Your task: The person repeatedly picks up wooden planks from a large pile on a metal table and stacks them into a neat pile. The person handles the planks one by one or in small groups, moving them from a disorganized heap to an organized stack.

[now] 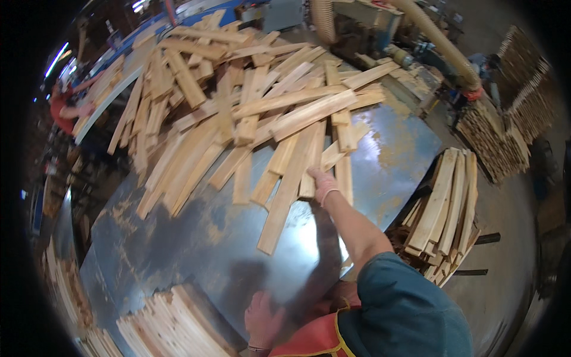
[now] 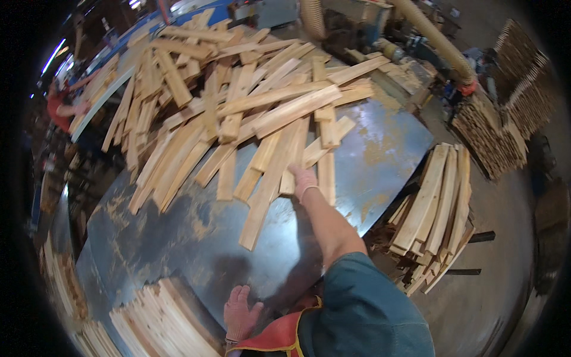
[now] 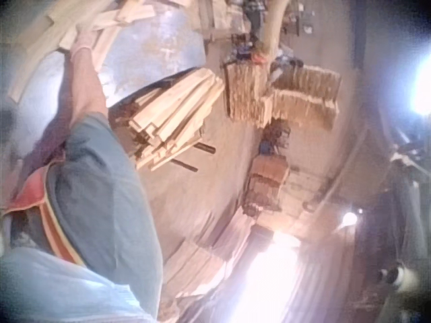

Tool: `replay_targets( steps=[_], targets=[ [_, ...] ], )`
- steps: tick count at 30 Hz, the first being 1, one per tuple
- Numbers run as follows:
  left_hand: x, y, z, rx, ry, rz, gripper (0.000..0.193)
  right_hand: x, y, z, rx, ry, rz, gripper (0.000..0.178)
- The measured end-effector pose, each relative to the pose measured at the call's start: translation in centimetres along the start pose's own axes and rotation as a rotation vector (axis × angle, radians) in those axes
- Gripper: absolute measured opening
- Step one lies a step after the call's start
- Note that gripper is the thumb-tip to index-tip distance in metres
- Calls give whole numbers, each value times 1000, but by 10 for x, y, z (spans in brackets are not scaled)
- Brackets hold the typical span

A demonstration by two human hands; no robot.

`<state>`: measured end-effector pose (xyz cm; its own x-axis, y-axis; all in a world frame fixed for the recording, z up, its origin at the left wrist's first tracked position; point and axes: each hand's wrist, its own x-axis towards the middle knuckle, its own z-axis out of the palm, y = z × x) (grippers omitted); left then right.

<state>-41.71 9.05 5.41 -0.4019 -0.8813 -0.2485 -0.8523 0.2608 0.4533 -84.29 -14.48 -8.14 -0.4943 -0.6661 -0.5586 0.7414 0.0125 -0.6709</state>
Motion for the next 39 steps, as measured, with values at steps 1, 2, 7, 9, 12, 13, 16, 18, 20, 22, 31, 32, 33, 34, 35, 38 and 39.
replay_targets(
  steps=[1,2,7,9,12,13,16,18,20,22,31,32,33,34,35,38,39],
  targets=[
    [-10,-7,0,43,55,4,66,-18,9,7,-20,-29,-60,55],
    [-21,-16,-2,-9,118,-78,67,-48,26,14,17,-73,-14,56],
    [-69,-63,-6,-274,387,-319,72,-261,120,-9,-243,-50,170,69],
    [-75,-81,8,-161,381,-245,82,-314,155,-34,-462,-107,185,71],
    [-65,-100,11,164,398,-242,93,-358,177,-47,-557,-244,192,71],
    [-62,-107,11,295,403,-262,96,-372,178,-47,-605,-273,202,71],
    [-48,-171,26,345,466,-354,86,-378,174,-51,-720,-388,203,69],
    [-31,-164,6,260,194,-495,88,-371,177,-53,-767,-445,197,70],
    [-23,-141,-21,71,-97,-534,92,-366,175,-58,-789,-454,185,72],
    [-13,-107,-52,-217,-384,-471,96,-378,157,-38,-1179,-460,117,77],
    [51,-43,8,90,35,-509,111,-255,187,-26,-1022,-1567,344,38],
    [58,-46,17,92,75,-504,107,-236,155,-2,-1027,-1328,582,32],
    [57,-49,23,89,128,-498,95,-196,135,8,-1029,-1311,226,27],
    [55,-49,26,91,184,-488,84,-157,110,16,-1062,-1224,-148,21],
    [41,-54,28,94,251,-516,74,-129,63,42,-1314,-1139,-817,20],
    [-10,-59,36,325,328,-466,47,-18,-29,69,-1184,-551,-571,13],
    [-24,-71,38,302,258,-642,48,26,-50,78,-451,-438,-205,20]
  ],
)
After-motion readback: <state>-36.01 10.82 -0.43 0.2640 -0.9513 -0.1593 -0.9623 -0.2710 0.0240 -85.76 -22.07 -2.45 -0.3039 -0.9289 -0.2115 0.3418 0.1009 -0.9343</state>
